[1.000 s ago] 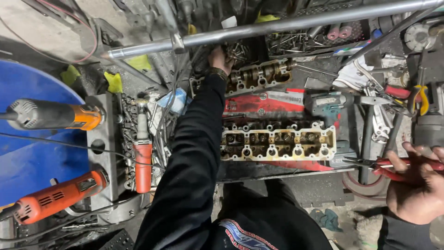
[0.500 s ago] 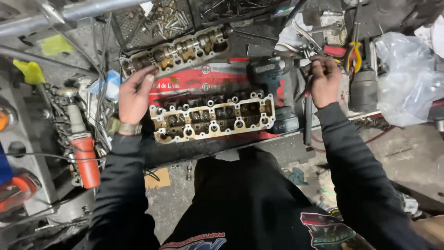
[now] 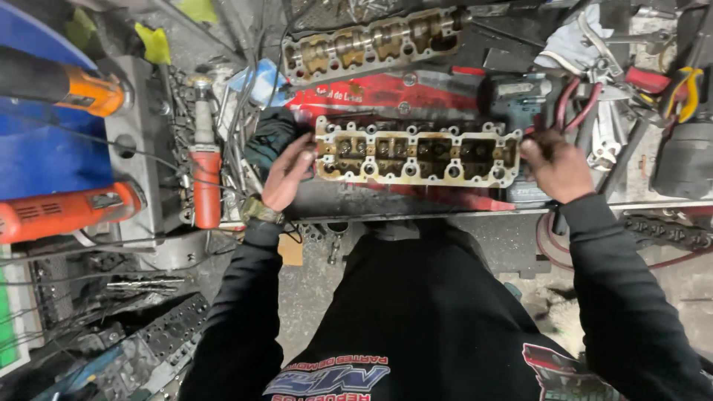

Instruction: The person uses a power impact wrench to remove bolts from a cylinder head on a workbench. They then lift the head cover to reveal the camshaft and proceed to remove the camshaft and other internal components by hand, placing them on the bench.

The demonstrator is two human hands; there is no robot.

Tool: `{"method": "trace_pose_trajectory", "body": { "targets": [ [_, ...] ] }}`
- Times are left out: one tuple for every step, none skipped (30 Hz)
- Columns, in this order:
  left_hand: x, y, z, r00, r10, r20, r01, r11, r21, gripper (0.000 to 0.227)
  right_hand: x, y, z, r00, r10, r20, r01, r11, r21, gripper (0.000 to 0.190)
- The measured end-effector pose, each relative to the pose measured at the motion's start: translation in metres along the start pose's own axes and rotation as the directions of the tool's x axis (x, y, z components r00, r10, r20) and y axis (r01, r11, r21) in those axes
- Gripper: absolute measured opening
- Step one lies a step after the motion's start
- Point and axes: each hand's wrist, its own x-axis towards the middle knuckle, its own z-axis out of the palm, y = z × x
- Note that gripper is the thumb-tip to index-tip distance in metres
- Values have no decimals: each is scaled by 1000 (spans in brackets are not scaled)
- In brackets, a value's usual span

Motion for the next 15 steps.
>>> {"method": "trace_pose_trajectory", "body": {
  "targets": [
    [1,-6,-4,1000,-3,0,3,1000,-9,58,-3,0,2,1000,1,2,-1,1000,-9,42],
    [3,-12,-7,997,24,68,-36,983,179,83,-5,0,2,990,-15,137,16,1000,-7,60],
    [10,-16,-5,988,43,151,-94,931,353,112,-8,4,-2,966,-21,259,24,1000,-7,85],
    [14,-31,-5,986,48,160,-101,935,340,112,-13,-1,-4,967,-11,253,17,1000,-20,85],
    [16,-46,-8,976,95,197,-179,864,471,126,-19,-6,-2,965,20,262,2,997,-81,98],
    [19,-59,-12,961,136,240,-256,768,587,141,-25,-12,-1,962,51,269,-13,990,-141,113],
    [20,-60,-11,959,146,244,-266,768,583,141,-28,-7,5,965,52,259,-15,989,-144,113],
    [21,-61,-10,956,156,250,-282,723,630,139,-31,-1,10,977,1,211,68,945,-320,109],
    [19,-64,-7,953,159,258,-295,677,674,138,-37,7,16,983,-52,178,134,862,-488,106],
    [25,-70,-9,950,162,265,-303,679,669,138,-42,5,23,984,-45,172,126,862,-492,106],
    [26,-77,-11,964,170,206,-267,612,745,132,-49,3,31,989,-144,18,128,810,-572,93],
    [28,-84,-13,972,184,147,-225,539,812,127,-56,1,39,960,-251,-126,112,754,-647,85],
    [30,-89,-18,971,186,147,-226,538,812,127,-54,-1,39,959,-252,-129,112,755,-646,85],
    [32,-93,-24,964,259,53,-170,457,873,109,-52,-4,38,925,-329,-191,120,729,-674,86],
    [34,-97,-28,941,336,-30,-106,377,920,92,-51,-5,38,882,-399,-249,121,703,-700,87]
  ]
}}
